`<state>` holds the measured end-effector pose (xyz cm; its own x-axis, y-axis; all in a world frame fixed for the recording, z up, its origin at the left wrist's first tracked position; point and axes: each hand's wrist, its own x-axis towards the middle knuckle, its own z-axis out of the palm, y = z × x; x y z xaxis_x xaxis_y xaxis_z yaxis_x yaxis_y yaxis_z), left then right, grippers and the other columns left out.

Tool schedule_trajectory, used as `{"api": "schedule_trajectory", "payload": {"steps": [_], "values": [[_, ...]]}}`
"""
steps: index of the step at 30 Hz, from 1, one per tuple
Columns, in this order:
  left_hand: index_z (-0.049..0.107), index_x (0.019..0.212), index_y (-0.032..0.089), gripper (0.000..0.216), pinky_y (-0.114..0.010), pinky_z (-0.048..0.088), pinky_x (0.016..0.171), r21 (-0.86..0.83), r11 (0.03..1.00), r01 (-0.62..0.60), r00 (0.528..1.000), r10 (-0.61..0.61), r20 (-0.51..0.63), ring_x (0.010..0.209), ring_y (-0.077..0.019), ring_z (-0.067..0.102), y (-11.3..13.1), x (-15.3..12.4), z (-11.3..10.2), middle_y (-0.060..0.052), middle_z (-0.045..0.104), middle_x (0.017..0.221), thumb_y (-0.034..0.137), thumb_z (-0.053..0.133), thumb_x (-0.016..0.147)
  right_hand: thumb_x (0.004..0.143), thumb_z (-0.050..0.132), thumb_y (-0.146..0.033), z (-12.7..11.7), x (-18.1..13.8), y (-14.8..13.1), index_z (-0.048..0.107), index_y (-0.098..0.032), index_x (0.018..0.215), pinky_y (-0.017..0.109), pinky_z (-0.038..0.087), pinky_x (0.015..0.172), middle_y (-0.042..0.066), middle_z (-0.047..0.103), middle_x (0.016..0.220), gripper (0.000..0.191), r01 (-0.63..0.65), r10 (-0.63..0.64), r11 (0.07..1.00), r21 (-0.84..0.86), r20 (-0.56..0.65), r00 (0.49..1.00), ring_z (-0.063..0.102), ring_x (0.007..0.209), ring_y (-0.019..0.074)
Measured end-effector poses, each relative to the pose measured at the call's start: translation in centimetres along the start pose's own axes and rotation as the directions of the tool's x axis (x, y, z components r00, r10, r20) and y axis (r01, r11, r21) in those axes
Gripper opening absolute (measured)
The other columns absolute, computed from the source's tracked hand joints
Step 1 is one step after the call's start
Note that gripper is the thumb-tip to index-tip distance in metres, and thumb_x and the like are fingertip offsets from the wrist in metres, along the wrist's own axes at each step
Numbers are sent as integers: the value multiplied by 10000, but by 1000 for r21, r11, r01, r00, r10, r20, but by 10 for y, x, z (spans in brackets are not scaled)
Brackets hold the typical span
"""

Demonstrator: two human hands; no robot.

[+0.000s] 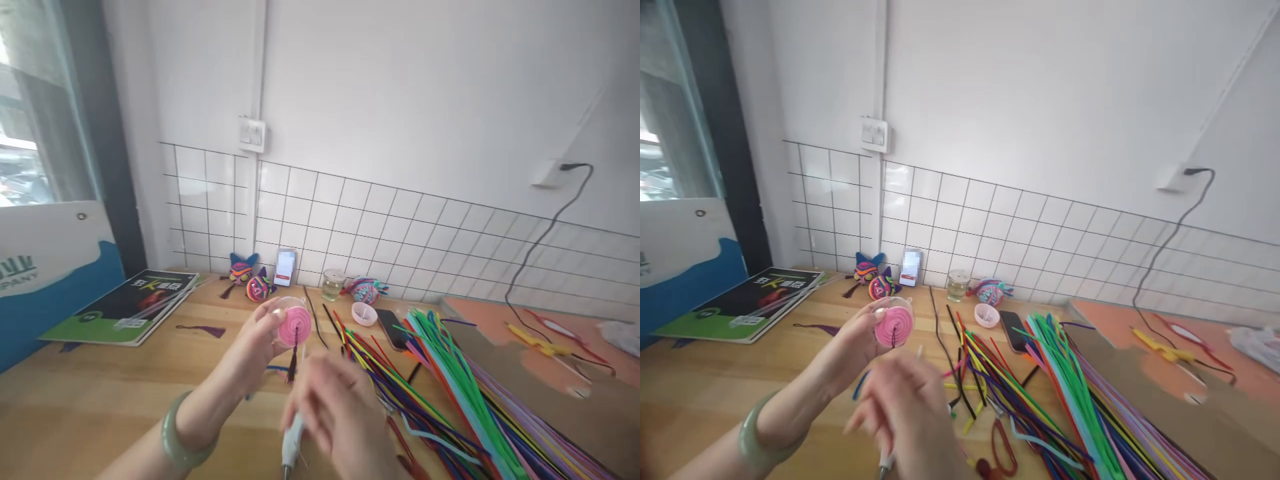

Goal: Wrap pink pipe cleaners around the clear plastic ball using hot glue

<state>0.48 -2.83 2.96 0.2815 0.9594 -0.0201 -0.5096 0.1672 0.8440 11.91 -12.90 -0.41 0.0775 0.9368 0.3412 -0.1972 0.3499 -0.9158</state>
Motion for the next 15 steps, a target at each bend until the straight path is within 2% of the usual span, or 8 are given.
{"api": "schedule_trajectory", "payload": {"steps": [2, 3, 5, 7, 9, 12, 15], "values": [[591, 1162, 210, 505, -371, 521, 807, -18, 1000, -12, 1000, 12, 11, 1004, -254, 631, 2, -4, 2, -114, 656, 1216, 332, 771, 705, 941, 596, -490, -8, 34, -22, 650, -201, 809, 317, 538, 725, -12, 597, 670, 322, 88, -93, 994, -65, -79, 993, 603, 680, 152], [581, 1168, 214, 513, -370, 519, 815, -27, 999, -19, 1000, 19, 15, 989, -246, 634, 2, -6, 3, -110, 660, 1197, 323, 775, 706, 912, 624, -516, -12, 47, -29, 642, -221, 802, 311, 527, 742, -13, 593, 675, 315, 138, -153, 983, -118, -128, 980, 601, 704, 157], [574, 1159, 221, 516, -364, 518, 798, -41, 999, -12, 1000, 13, 20, 922, -227, 643, 2, -9, 4, -94, 676, 1133, 307, 785, 696, 846, 692, -540, -20, 65, -35, 642, -260, 943, 323, 517, 838, 19, 659, 921, 301, 185, -225, 960, -210, -190, 956, 627, 904, 186], [578, 1146, 227, 507, -362, 518, 778, -58, 998, 4, 999, -2, 32, 867, -216, 646, 3, -11, 4, -80, 687, 1075, 298, 787, 690, 795, 726, -571, -25, 73, -31, 620, -276, 1070, 374, 472, 993, 54, 649, 1148, 417, 98, -133, 977, -191, -176, 975, 592, 1140, 230], [584, 1139, 228, 491, -369, 520, 780, -80, 997, 18, 999, -14, 52, 866, -218, 649, 3, -12, 5, -78, 690, 1066, 298, 781, 694, 768, 747, -574, -27, 75, -24, 583, -279, 1190, 412, 423, 1077, 77, 615, 1284, 540, -31, 16, 990, -138, -109, 994, 535, 1271, 257], [588, 1141, 228, 466, -372, 524, 791, -98, 995, 29, 997, -22, 71, 903, -220, 651, 3, -12, 5, -84, 684, 1118, 306, 769, 719, 763, 761, -554, -27, 75, -19, 531, -275, 1294, 420, 396, 1114, 90, 596, 1362, 642, -173, 174, 984, -50, 10, 985, 505, 1333, 259], [587, 1147, 221, 464, -365, 524, 789, -99, 994, 44, 995, -35, 91, 905, -215, 655, 2, -13, 6, -85, 685, 1121, 300, 766, 727, 778, 760, -533, -29, 74, -20, 515, -272, 1317, 413, 391, 1121, 86, 606, 1368, 647, -210, 210, 978, 10, 41, 977, 512, 1336, 251]]}}
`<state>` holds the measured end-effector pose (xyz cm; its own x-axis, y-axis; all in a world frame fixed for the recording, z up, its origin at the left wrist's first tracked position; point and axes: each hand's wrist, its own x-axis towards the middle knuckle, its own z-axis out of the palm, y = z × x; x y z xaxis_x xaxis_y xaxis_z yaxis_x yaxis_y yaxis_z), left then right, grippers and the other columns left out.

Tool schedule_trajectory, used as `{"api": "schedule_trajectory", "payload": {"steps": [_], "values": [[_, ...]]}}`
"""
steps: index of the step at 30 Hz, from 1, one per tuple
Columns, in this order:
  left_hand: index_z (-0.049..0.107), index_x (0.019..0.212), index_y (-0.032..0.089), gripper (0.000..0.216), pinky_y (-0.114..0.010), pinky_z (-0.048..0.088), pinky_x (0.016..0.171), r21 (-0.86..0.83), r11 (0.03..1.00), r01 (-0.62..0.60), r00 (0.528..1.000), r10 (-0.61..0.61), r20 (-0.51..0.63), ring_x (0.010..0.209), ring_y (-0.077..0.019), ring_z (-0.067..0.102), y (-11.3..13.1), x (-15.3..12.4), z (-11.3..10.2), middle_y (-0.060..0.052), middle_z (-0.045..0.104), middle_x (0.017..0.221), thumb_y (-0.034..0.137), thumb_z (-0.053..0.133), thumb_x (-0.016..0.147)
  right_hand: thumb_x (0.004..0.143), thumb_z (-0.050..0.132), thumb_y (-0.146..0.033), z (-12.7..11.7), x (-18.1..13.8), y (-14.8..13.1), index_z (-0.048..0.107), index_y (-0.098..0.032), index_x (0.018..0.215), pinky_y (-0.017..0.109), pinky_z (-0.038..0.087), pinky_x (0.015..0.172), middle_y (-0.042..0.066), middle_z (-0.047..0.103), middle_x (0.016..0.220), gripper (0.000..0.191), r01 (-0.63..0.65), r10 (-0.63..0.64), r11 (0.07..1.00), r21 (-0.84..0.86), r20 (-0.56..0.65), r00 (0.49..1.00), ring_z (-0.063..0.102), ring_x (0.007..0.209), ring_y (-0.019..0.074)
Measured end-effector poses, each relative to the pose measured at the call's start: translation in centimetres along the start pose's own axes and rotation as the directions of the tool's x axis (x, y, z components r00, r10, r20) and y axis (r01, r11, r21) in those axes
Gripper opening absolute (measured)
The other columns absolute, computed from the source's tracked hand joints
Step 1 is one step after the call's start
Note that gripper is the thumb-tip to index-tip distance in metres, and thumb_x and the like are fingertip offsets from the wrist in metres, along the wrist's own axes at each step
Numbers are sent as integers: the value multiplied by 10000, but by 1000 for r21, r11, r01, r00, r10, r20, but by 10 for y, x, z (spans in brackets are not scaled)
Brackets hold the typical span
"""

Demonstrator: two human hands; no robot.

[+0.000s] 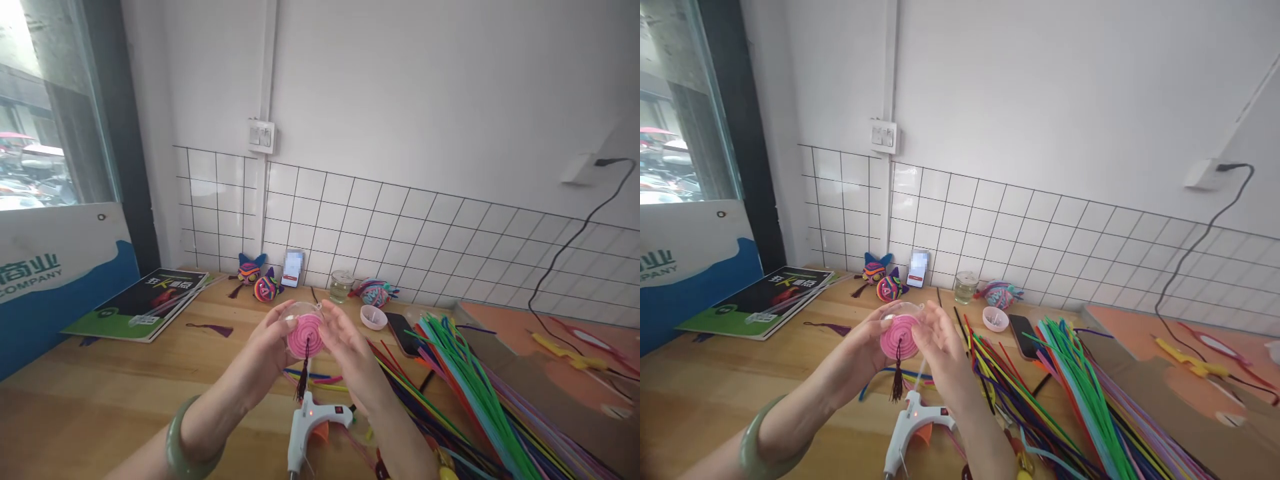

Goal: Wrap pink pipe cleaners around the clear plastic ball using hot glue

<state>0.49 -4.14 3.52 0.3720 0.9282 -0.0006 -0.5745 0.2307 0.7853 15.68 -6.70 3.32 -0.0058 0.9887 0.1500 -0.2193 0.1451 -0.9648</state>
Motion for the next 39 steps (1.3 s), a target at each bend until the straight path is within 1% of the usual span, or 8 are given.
{"api": "schedule_trajectory", "payload": {"steps": [8, 15, 20, 26, 29, 32, 34, 39], "values": [[551, 1195, 222, 593, -341, 521, 752, 16, 1000, 20, 1000, -19, -22, 839, -192, 655, -2, 0, 0, -94, 690, 1145, 229, 807, 661, 786, 770, -458, -7, 2, 4, 545, -252, 1299, 417, 408, 1093, 92, 636, 1312, 597, -13, 14, 999, 40, -21, 1000, 546, 1296, 260], [539, 1244, 206, 688, -356, 511, 777, 94, 996, -6, 1000, 4, 25, 935, -242, 673, 0, 2, -3, -126, 685, 1184, 261, 847, 632, 806, 733, -411, -9, 3, 3, 584, -265, 1231, 413, 432, 1050, 73, 636, 1312, 474, -29, 28, 999, 37, 19, 999, 569, 1262, 257], [520, 1297, 214, 750, -369, 500, 826, 147, 989, -28, 999, 21, 48, 1054, -285, 658, -2, 5, -6, -151, 662, 1249, 262, 851, 625, 769, 759, -377, -11, 6, 4, 605, -269, 1212, 427, 444, 1033, 78, 648, 1300, 481, -46, 46, 999, 25, 0, 999, 574, 1254, 265], [473, 1331, 196, 809, -359, 509, 776, 207, 978, -6, 999, -2, 38, 953, -268, 676, -4, 10, -10, -164, 668, 1203, 262, 854, 620, 725, 791, -402, -17, 11, 4, 596, -258, 1225, 459, 424, 1071, 93, 614, 1360, 556, -122, 122, 993, 3, 40, 992, 562, 1280, 273], [502, 1313, 182, 776, -364, 521, 770, 225, 974, -21, 1000, 25, -15, 953, -269, 676, -1, 14, -13, -150, 677, 1149, 257, 846, 621, 735, 800, -435, -37, 14, -6, 561, -299, 1314, 478, 374, 1120, 81, 489, 1509, 642, -116, 119, 989, -90, 30, 992, 463, 1383, 263], [557, 1268, 208, 671, -348, 532, 749, 245, 966, -85, 991, 108, -83, 988, -267, 670, 6, 18, -16, -124, 664, 1181, 287, 827, 659, 752, 775, -489, -71, 18, -17, 541, -325, 1361, 466, 360, 1137, 65, 454, 1539, 672, 15, -54, 964, -266, -139, 989, 407, 1425, 255], [563, 1268, 218, 644, -363, 541, 766, 239, 965, -108, 987, 132, -87, 1033, -274, 655, 10, 20, -18, -124, 663, 1203, 291, 814, 679, 811, 702, -511, -96, 21, -20, 518, -301, 1394, 422, 415, 1102, 72, 468, 1529, 647, 36, -143, 868, -495, -179, 973, 463, 1387, 240], [598, 1205, 195, 568, -385, 548, 828, 221, 964, -149, 972, 184, -147, 1100, -271, 624, 18, 22, -19, -121, 649, 1259, 248, 806, 680, 837, 692, -369, -142, 31, -10, 558, -206, 1364, 441, 425, 1075, 140, 590, 1399, 568, -117, -115, 712, -693, -280, 953, 596, 1237, 273]]}}
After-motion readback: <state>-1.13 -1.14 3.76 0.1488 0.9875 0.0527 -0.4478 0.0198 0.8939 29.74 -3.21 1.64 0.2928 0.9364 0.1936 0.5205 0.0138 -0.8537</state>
